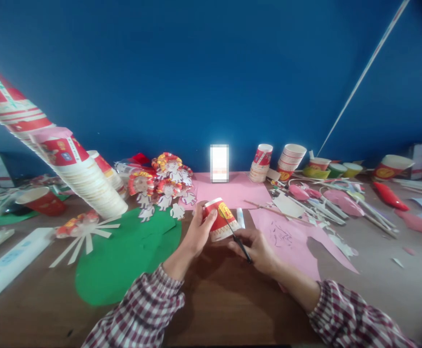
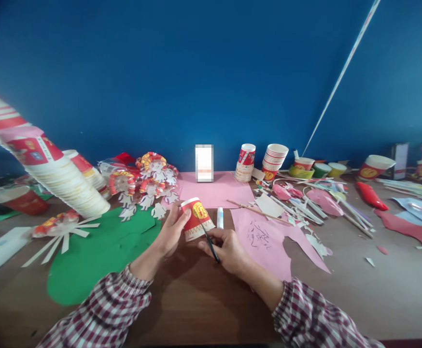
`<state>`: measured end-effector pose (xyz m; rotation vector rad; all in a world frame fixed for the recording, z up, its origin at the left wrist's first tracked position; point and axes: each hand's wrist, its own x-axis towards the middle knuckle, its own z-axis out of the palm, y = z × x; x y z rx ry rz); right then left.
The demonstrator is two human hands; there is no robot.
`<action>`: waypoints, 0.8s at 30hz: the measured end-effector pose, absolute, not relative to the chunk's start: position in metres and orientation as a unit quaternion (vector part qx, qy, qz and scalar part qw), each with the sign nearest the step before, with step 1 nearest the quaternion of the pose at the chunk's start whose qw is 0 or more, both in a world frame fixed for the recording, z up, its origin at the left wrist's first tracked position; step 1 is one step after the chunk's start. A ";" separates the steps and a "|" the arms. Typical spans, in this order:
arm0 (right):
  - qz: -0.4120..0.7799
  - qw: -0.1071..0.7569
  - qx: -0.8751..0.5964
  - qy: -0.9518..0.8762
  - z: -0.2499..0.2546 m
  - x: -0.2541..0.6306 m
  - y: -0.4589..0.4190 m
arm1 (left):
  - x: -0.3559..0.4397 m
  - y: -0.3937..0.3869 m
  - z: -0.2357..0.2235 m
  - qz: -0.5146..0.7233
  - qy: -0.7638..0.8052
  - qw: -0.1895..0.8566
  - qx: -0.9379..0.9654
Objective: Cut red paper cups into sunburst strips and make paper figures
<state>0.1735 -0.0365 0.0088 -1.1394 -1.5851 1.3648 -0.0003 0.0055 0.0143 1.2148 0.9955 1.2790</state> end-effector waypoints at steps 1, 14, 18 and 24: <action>0.532 0.372 -0.443 -0.618 0.008 0.174 -0.036 | 0.000 0.005 0.014 0.533 0.416 0.529 0.513; 0.488 0.387 -0.460 -0.633 0.010 0.171 -0.038 | 0.002 0.004 0.012 0.535 0.413 0.544 0.497; 0.494 0.382 -0.461 -0.631 0.010 0.171 -0.037 | 0.002 0.004 0.011 0.537 0.411 0.544 0.496; 0.489 0.390 -0.458 -0.632 0.012 0.172 -0.038 | 0.002 0.006 0.009 0.532 0.412 0.546 0.500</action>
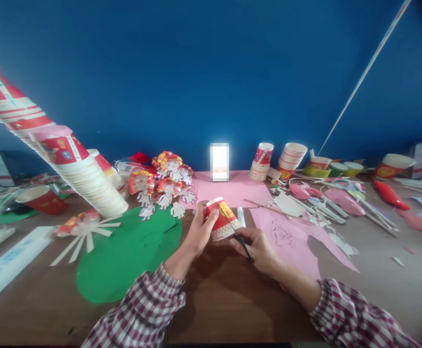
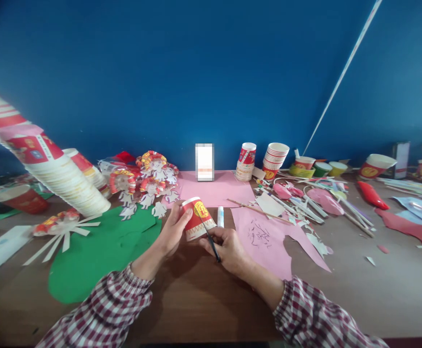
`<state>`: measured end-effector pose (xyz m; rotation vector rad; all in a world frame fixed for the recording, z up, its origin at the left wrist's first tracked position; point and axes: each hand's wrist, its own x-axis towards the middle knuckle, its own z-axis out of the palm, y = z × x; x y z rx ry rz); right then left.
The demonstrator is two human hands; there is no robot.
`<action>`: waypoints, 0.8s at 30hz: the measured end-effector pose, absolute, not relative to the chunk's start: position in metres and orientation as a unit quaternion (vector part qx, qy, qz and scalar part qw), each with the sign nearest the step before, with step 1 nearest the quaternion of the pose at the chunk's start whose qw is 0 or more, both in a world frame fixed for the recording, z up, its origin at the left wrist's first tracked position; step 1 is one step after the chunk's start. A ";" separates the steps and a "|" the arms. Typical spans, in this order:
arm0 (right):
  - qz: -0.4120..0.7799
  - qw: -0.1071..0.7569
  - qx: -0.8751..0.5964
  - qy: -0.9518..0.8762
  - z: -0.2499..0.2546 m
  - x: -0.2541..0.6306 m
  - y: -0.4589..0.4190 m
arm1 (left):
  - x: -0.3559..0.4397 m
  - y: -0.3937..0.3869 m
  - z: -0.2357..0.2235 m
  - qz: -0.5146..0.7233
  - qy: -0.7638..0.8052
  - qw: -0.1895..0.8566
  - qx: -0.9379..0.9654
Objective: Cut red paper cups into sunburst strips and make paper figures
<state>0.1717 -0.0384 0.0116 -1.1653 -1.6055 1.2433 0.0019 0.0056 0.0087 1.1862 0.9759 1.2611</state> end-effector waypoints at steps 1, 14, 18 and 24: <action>0.489 0.389 -0.458 -0.632 0.012 0.172 -0.038 | 0.002 0.006 0.009 0.530 0.412 0.547 0.501; 0.558 0.382 -0.443 -0.589 0.014 0.171 -0.037 | 0.002 0.006 0.003 0.512 0.442 0.507 0.534; 0.552 0.380 -0.445 -0.594 0.010 0.172 -0.037 | 0.002 0.006 0.004 0.512 0.442 0.509 0.532; 0.535 0.392 -0.434 -0.610 0.004 0.173 -0.036 | 0.003 0.006 0.004 0.515 0.447 0.502 0.533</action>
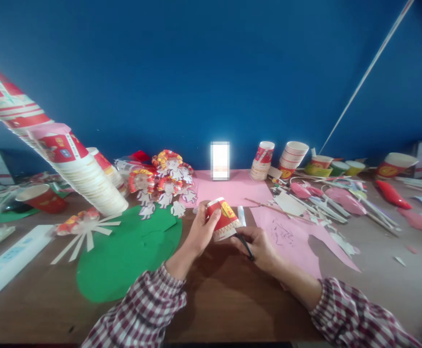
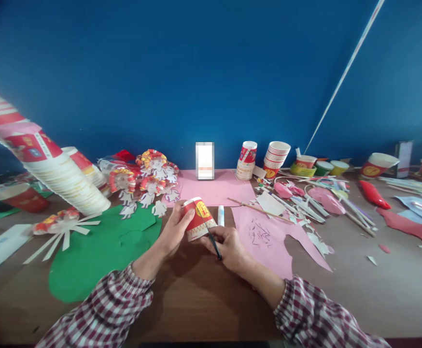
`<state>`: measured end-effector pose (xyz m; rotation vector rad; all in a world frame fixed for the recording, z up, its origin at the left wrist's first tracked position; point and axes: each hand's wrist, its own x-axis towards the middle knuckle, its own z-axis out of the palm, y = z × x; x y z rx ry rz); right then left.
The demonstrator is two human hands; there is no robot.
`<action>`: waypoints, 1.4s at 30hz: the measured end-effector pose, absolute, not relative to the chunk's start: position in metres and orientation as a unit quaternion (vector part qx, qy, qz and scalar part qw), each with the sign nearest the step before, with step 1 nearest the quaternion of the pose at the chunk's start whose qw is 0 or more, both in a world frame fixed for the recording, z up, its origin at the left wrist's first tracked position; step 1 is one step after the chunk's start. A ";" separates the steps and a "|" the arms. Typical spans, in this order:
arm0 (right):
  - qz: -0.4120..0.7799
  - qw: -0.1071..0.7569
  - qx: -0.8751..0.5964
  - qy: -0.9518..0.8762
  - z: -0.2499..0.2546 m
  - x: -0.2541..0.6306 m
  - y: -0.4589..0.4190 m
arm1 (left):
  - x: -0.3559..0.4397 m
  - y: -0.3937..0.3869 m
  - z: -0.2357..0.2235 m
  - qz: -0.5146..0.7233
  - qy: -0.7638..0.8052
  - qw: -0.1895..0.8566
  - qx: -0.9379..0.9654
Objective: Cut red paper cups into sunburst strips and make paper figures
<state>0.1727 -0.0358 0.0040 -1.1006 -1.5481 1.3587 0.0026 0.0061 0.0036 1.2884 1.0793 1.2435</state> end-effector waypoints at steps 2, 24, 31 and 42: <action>0.529 0.395 -0.433 -0.614 0.003 0.173 -0.036 | 0.003 0.006 0.004 0.517 0.448 0.501 0.531; 0.610 0.301 -0.432 -0.593 0.016 0.171 -0.042 | -0.016 0.013 0.037 0.634 0.353 0.647 0.233; 0.591 0.293 -0.421 -0.623 0.017 0.171 -0.043 | -0.018 0.019 0.034 0.648 0.365 0.632 0.218; 0.579 0.288 -0.423 -0.634 0.017 0.172 -0.044 | -0.016 0.015 0.034 0.626 0.411 0.612 0.253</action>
